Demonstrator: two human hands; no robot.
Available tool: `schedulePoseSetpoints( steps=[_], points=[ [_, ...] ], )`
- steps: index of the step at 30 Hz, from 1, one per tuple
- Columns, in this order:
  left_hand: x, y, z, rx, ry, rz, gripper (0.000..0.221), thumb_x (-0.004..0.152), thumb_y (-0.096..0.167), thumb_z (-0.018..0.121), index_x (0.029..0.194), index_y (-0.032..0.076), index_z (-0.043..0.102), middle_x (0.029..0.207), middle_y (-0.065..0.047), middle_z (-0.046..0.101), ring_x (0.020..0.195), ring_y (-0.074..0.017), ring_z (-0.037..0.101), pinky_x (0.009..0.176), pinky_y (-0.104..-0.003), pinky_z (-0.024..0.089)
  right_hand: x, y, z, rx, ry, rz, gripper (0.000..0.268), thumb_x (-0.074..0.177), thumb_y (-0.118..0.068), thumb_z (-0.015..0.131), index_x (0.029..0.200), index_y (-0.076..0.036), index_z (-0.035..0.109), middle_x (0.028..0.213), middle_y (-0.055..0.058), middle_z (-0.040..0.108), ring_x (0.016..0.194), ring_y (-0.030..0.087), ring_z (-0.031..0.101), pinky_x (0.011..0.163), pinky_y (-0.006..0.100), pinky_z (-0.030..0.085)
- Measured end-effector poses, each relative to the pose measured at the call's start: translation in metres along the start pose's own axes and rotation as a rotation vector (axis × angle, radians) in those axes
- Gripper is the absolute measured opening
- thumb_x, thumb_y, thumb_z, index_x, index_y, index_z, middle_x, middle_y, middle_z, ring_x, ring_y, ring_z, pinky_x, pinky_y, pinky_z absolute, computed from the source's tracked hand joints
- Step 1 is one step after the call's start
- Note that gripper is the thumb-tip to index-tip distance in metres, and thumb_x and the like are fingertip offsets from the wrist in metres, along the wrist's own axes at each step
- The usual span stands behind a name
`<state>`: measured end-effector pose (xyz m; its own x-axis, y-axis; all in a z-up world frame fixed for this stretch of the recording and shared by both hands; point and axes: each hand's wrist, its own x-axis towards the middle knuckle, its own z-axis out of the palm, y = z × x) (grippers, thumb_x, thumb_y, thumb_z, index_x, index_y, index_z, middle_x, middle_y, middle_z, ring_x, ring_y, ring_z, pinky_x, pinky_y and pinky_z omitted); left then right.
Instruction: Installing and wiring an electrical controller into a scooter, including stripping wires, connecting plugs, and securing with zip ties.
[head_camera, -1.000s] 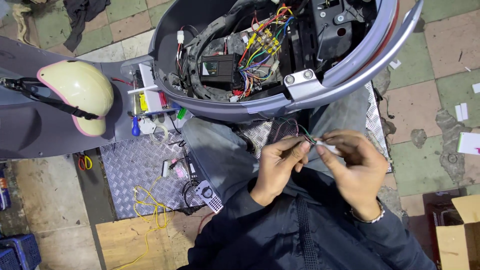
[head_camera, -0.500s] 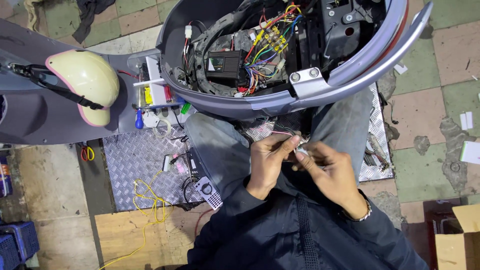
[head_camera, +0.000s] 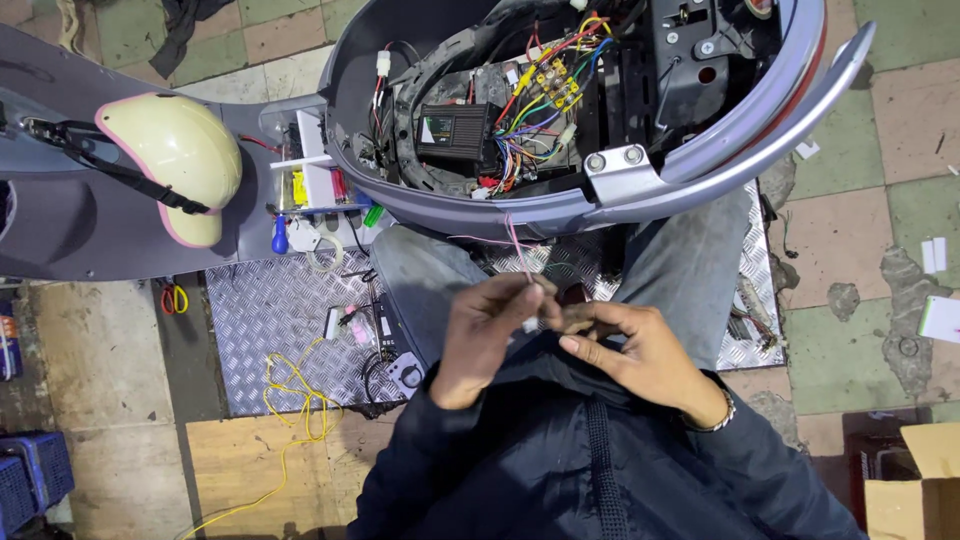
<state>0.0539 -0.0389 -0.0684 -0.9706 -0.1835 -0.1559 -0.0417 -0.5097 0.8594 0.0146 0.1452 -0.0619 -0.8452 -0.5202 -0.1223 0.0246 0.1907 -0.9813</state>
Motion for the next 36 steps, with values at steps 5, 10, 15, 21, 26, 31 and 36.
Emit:
schedulePoseSetpoints(
  steps=[5, 10, 15, 21, 26, 31, 36],
  points=[
    [-0.027, 0.063, -0.015, 0.168, -0.258, 0.138, 0.016, 0.101, 0.000, 0.057, 0.108, -0.009, 0.067, 0.083, -0.019, 0.070, 0.064, -0.0177, 0.061, 0.056, -0.028, 0.050, 0.002, 0.000, -0.006, -0.072, 0.010, 0.078, 0.025, 0.084, -0.018, 0.079, 0.104, -0.003, 0.079, 0.084, 0.009, 0.082, 0.068, 0.013, 0.071, 0.066, 0.030, 0.058],
    [-0.020, 0.089, -0.034, 0.272, -0.354, 0.090, 0.020, 0.094, 0.014, 0.068, 0.091, -0.006, 0.072, 0.065, -0.017, 0.068, 0.051, -0.0186, 0.062, 0.043, -0.031, 0.051, -0.002, 0.005, -0.004, -0.037, 0.038, 0.138, 0.018, 0.087, -0.017, 0.079, 0.100, -0.005, 0.080, 0.078, 0.014, 0.080, 0.070, 0.016, 0.071, 0.066, 0.037, 0.060],
    [-0.025, 0.065, -0.046, 1.028, -0.055, 0.000, 0.023, 0.100, 0.017, 0.064, 0.099, -0.004, 0.075, 0.074, -0.023, 0.070, 0.067, -0.0422, 0.071, 0.053, -0.041, 0.054, 0.000, 0.005, 0.004, -0.084, 0.030, 0.067, 0.016, 0.089, -0.014, 0.076, 0.102, -0.005, 0.080, 0.077, 0.013, 0.080, 0.070, 0.016, 0.073, 0.067, 0.035, 0.061],
    [-0.082, 0.043, -0.079, 1.146, -0.019, 0.135, 0.014, 0.094, 0.021, 0.070, 0.085, 0.012, 0.074, 0.071, -0.008, 0.068, 0.071, -0.0330, 0.072, 0.063, -0.038, 0.058, 0.018, -0.030, 0.072, -0.666, -0.093, -0.858, 0.027, 0.101, -0.024, 0.061, 0.123, -0.016, 0.073, 0.130, 0.005, 0.071, 0.120, 0.027, 0.065, 0.103, 0.041, 0.044],
    [-0.129, 0.052, -0.100, 1.049, 0.140, 0.110, 0.010, 0.095, 0.017, 0.070, 0.092, 0.012, 0.077, 0.076, -0.010, 0.074, 0.075, -0.0344, 0.074, 0.067, -0.041, 0.060, 0.024, -0.005, 0.121, -0.506, -0.380, -0.783, 0.019, 0.103, -0.018, 0.057, 0.094, -0.007, 0.069, 0.080, 0.009, 0.064, 0.075, 0.031, 0.066, 0.081, 0.047, 0.053],
    [-0.154, 0.037, -0.110, 0.830, 0.356, 0.144, 0.004, 0.092, 0.013, 0.075, 0.092, 0.010, 0.077, 0.072, -0.009, 0.071, 0.068, -0.0300, 0.073, 0.063, -0.037, 0.059, 0.023, -0.005, 0.138, -0.225, -0.642, -0.442, 0.018, 0.100, -0.017, 0.059, 0.088, -0.009, 0.069, 0.073, 0.008, 0.070, 0.066, 0.034, 0.071, 0.057, 0.040, 0.058],
    [-0.172, 0.042, -0.105, 0.779, 0.348, 0.187, 0.008, 0.097, 0.006, 0.066, 0.099, 0.005, 0.074, 0.072, -0.019, 0.066, 0.062, -0.0396, 0.065, 0.058, -0.045, 0.053, 0.025, 0.002, 0.137, -0.263, -0.703, -0.456, 0.012, 0.096, -0.016, 0.064, 0.090, -0.008, 0.072, 0.073, 0.010, 0.072, 0.065, 0.034, 0.073, 0.055, 0.039, 0.058]
  ],
)
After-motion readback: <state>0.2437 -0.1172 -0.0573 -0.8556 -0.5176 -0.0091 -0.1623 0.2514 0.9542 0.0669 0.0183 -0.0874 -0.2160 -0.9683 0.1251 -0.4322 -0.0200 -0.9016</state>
